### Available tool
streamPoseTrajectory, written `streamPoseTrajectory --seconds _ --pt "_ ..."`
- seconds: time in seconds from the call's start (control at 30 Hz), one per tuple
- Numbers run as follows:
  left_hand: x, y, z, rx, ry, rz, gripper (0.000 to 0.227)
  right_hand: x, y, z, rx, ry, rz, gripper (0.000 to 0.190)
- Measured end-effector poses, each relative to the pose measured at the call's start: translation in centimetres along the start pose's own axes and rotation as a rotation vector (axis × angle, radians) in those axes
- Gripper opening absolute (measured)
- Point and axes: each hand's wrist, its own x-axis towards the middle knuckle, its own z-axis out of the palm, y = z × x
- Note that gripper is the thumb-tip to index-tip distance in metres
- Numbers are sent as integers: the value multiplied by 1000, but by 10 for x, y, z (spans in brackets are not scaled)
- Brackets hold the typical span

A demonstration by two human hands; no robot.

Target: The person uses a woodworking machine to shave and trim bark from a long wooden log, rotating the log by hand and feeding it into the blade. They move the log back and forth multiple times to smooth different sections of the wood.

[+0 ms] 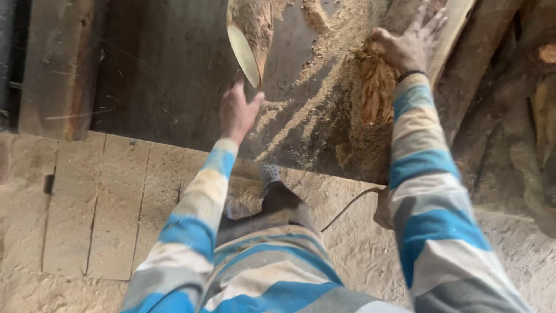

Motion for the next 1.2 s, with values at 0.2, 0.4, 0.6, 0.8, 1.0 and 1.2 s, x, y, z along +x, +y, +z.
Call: streamPoseTrajectory --seconds 0.2,0.4,0.6,0.8,1.0,1.2 --pt "-96 17 13 -314 -174 -132 89 -49 -7 26 82 -102 21 129" --pt "-169 12 7 -262 -296 -232 99 -161 -46 9 99 -136 -32 139" --pt "-210 -17 12 -785 -435 -646 108 -287 -105 -9 46 -275 15 153" --pt "-218 2 45 -1055 -733 -825 123 -380 -77 4 90 62 13 112" --pt "-216 27 24 -1094 -575 -791 95 -478 -3 45 1096 -46 512 80" --pt "-206 38 -21 -988 -390 -589 72 -472 22 101 1824 -172 816 46"
